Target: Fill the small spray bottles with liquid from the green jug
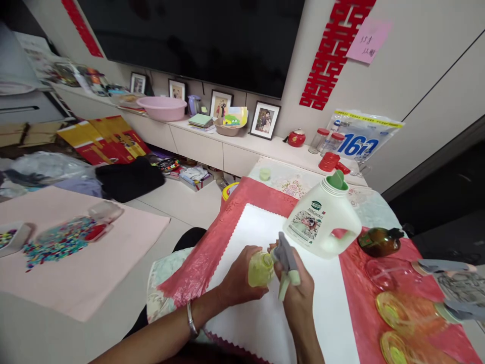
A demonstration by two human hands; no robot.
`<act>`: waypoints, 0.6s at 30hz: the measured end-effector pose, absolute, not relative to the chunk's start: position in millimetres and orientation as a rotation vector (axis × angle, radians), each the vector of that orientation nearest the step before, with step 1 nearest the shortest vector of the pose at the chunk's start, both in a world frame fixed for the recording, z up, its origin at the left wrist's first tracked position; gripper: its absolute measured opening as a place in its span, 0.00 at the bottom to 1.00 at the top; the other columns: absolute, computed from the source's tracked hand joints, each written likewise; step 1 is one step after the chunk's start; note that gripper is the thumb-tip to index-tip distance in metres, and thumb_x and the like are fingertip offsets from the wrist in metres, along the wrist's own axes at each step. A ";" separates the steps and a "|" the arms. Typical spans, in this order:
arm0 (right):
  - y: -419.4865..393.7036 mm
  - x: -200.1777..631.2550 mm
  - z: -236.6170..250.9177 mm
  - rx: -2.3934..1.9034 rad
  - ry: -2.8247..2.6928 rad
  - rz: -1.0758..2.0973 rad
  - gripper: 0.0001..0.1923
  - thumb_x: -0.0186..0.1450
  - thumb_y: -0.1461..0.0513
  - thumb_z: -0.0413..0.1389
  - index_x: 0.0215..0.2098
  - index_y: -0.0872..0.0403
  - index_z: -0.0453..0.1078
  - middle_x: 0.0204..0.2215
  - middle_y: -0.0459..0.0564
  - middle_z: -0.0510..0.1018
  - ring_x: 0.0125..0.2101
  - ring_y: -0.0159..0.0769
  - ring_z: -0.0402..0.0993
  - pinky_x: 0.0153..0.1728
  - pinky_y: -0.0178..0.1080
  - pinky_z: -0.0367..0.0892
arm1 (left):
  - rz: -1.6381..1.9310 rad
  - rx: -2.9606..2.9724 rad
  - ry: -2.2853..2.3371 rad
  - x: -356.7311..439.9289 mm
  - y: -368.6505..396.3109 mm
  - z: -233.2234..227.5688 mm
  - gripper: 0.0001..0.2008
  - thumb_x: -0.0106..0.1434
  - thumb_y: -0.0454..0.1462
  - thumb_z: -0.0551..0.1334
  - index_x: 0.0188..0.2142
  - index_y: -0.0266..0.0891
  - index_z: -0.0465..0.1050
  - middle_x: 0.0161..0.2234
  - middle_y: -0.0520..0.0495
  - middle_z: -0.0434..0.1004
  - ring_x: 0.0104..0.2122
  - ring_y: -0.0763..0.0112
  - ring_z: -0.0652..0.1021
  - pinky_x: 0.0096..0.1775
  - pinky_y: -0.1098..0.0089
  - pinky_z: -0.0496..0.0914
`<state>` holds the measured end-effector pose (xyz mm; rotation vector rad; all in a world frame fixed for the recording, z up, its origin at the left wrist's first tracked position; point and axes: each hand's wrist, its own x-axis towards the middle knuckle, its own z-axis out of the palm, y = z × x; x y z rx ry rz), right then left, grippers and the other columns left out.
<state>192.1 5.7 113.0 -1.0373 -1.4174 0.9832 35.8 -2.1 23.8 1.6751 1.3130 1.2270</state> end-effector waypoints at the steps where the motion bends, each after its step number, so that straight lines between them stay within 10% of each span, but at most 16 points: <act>1: 4.6 193.8 105.4 -1.070 -1.419 1.000 0.22 0.66 0.53 0.63 0.55 0.52 0.74 0.51 0.55 0.74 0.48 0.44 0.76 0.47 0.41 0.77 | 1.224 1.682 1.312 36.2 -1.8 23.7 0.45 0.38 0.37 0.75 0.56 0.39 0.61 0.51 0.40 0.68 0.52 0.48 0.72 0.55 0.47 0.70; 18: 8.1 187.5 86.7 -0.962 -1.788 0.719 0.19 0.73 0.57 0.53 0.61 0.48 0.68 0.54 0.50 0.72 0.51 0.35 0.74 0.46 0.28 0.75 | 1.239 1.845 1.361 42.9 -1.2 34.9 0.26 0.45 0.37 0.71 0.45 0.41 0.69 0.42 0.44 0.73 0.42 0.55 0.74 0.46 0.56 0.71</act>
